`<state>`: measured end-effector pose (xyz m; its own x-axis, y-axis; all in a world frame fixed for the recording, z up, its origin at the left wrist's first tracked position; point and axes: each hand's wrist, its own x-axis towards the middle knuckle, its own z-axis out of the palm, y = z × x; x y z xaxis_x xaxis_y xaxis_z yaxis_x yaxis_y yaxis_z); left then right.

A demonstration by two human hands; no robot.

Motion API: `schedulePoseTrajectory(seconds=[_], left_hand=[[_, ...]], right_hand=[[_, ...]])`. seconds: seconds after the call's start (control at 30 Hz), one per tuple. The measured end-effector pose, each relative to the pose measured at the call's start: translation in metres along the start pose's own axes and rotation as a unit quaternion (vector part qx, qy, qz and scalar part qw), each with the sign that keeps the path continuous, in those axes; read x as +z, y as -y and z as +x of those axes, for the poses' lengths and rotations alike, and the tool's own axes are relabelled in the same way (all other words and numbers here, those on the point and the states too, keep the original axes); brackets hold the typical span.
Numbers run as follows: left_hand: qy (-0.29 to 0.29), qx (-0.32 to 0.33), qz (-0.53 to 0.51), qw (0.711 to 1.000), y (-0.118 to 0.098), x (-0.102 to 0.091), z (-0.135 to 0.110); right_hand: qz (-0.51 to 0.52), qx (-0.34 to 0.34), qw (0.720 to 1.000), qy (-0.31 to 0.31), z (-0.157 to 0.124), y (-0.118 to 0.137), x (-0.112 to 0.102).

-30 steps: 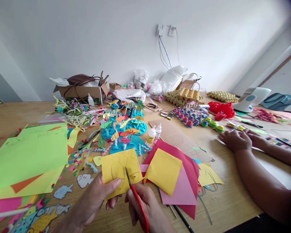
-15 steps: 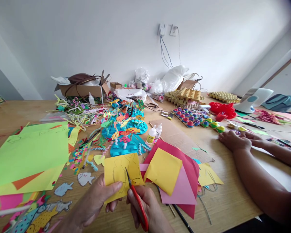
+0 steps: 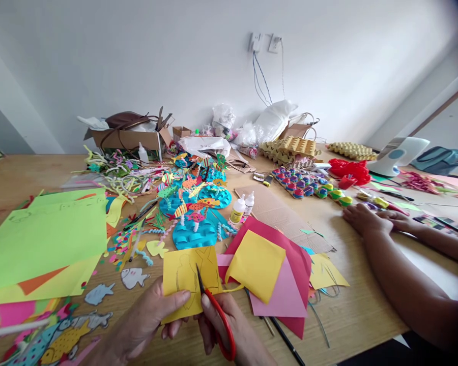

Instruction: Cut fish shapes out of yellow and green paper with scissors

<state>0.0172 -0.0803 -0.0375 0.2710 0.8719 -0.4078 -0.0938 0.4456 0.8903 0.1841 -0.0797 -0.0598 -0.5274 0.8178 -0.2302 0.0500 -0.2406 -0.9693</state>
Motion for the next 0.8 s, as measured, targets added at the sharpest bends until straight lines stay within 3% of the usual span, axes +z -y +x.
schedulePoseTrajectory(seconds=[0.3,0.5,0.8], left_hand=[[0.024,-0.029,-0.018,0.999,0.018,0.003,-0.001],[0.012,-0.049,-0.039,0.998,0.023,0.003,-0.002],[-0.016,-0.065,-0.046,0.997,0.031,0.005,-0.004]], right_hand=[[0.008,-0.007,0.999,-0.031,0.000,-0.010,0.008],[0.067,-0.020,0.996,-0.046,0.003,-0.021,0.012],[0.089,0.032,0.993,-0.067,0.002,-0.026,0.014]])
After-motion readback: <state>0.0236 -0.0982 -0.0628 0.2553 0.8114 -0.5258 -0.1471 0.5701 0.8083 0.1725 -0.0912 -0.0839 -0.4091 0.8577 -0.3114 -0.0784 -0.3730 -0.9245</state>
